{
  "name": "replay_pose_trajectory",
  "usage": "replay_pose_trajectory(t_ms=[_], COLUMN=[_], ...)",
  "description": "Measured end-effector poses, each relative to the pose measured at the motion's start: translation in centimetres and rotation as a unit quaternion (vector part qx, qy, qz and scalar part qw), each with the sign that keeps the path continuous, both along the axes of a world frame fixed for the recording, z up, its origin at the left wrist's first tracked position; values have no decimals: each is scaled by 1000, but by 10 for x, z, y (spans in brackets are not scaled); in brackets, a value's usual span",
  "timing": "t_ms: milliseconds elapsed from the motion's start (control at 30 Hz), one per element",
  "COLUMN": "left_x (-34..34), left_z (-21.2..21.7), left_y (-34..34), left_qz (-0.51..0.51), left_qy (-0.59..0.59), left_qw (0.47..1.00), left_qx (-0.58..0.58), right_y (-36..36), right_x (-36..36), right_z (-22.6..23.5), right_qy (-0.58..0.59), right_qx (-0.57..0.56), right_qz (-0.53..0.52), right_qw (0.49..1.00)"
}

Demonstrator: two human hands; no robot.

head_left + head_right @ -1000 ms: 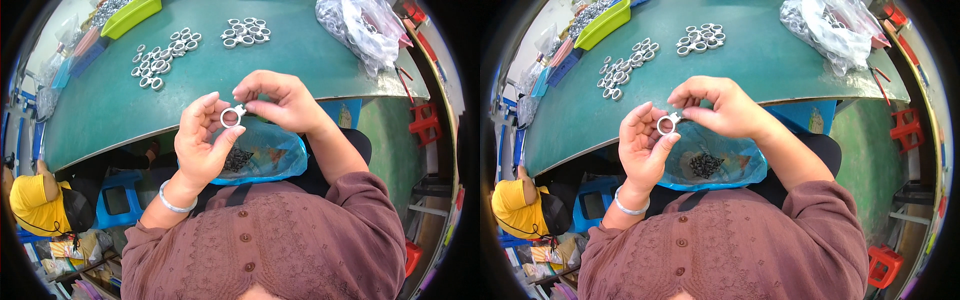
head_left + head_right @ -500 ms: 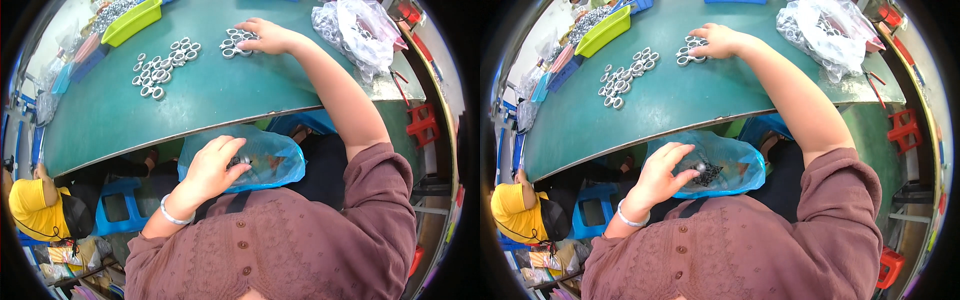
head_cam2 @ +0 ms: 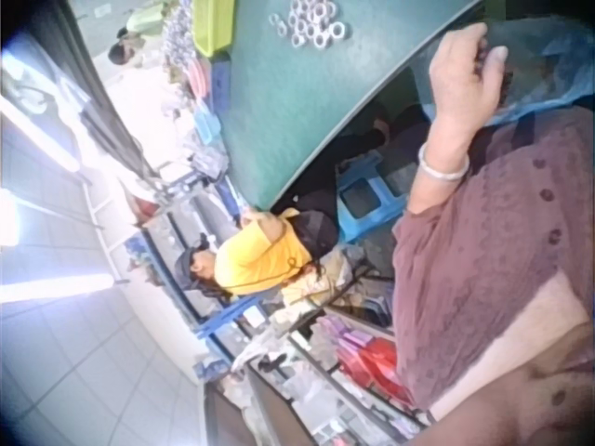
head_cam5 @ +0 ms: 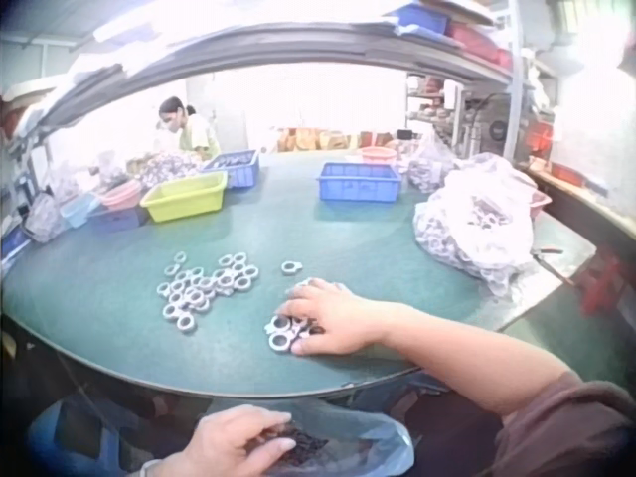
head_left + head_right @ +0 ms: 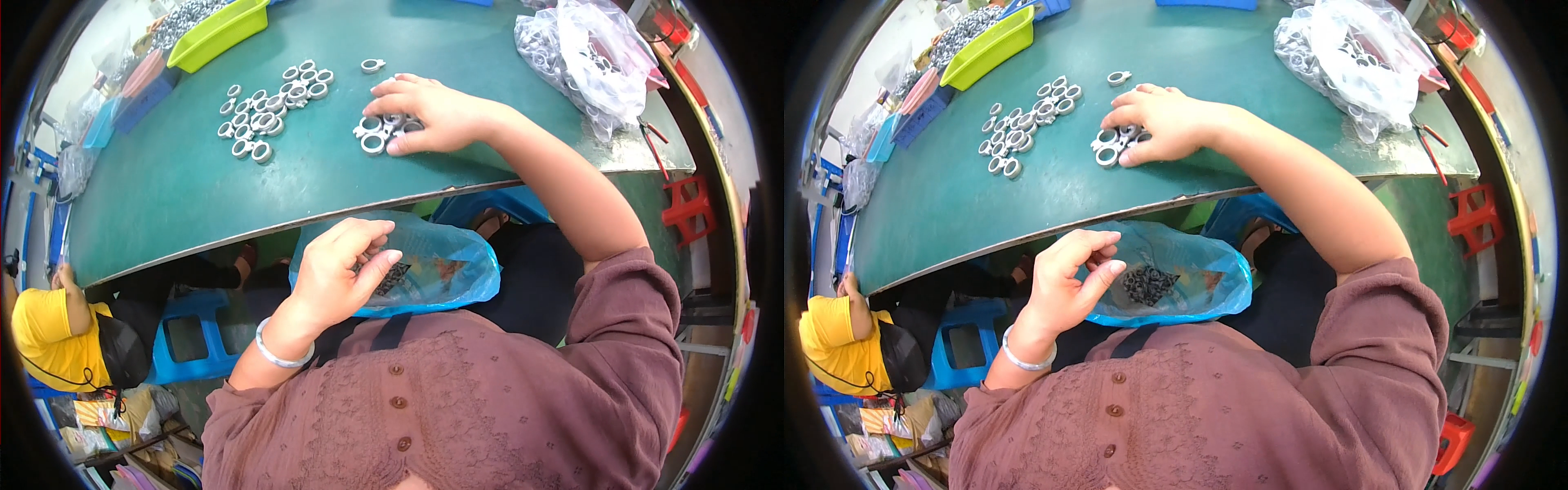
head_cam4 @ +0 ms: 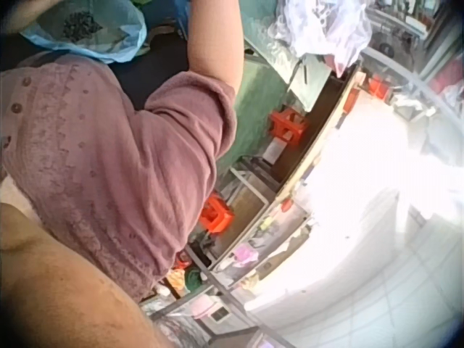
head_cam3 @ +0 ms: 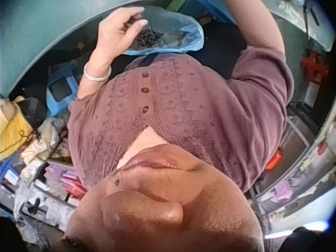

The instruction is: The person picks up metal rings from the table and inserts black components into them using their fingers, then places the assembled items back on the table.

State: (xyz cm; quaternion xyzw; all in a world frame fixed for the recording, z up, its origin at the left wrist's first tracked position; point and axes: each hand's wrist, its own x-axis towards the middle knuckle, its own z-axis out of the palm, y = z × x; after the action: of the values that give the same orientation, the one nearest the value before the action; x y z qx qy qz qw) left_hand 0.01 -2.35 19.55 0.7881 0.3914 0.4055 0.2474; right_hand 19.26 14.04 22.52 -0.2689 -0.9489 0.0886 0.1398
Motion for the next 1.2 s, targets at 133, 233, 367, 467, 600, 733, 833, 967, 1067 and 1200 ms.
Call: replay_pose_trajectory(t_ms=[133,233,367,467,600,733,833,967,1067,1200], left_x=[-3,-5,-2,-3,1,1,1,2,0,-1], left_z=[-1,-4,6,4,4,6,5,6,4,2], left_y=[0,-2,-6,-4,3,2,1,1,1,1], left_qz=[23,42,82,78,56,26,9,-12,-33,-51], left_qy=[-41,-119,-219,-263,-376,-447,-471,-474,-477,-488], left_qw=[998,987,939,922,874,835,816,802,794,785], left_qx=[-36,-102,-252,-275,-302,-319,-335,-364,-375,-379], right_y=[-27,-41,-52,-64,-83,-97,-97,-102,-103,-104], right_x=[-6,-14,-19,-22,-26,-26,-19,-15,-14,-11], right_z=[2,-1,-8,-2,7,0,-4,-12,-13,-16], right_qy=[45,74,103,202,221,298,346,398,412,393], right_qx=[74,103,76,98,13,-75,-229,-311,-320,-329], right_qz=[-2,24,26,58,121,62,43,36,27,12], right_qw=[996,992,991,973,968,950,909,862,853,858])
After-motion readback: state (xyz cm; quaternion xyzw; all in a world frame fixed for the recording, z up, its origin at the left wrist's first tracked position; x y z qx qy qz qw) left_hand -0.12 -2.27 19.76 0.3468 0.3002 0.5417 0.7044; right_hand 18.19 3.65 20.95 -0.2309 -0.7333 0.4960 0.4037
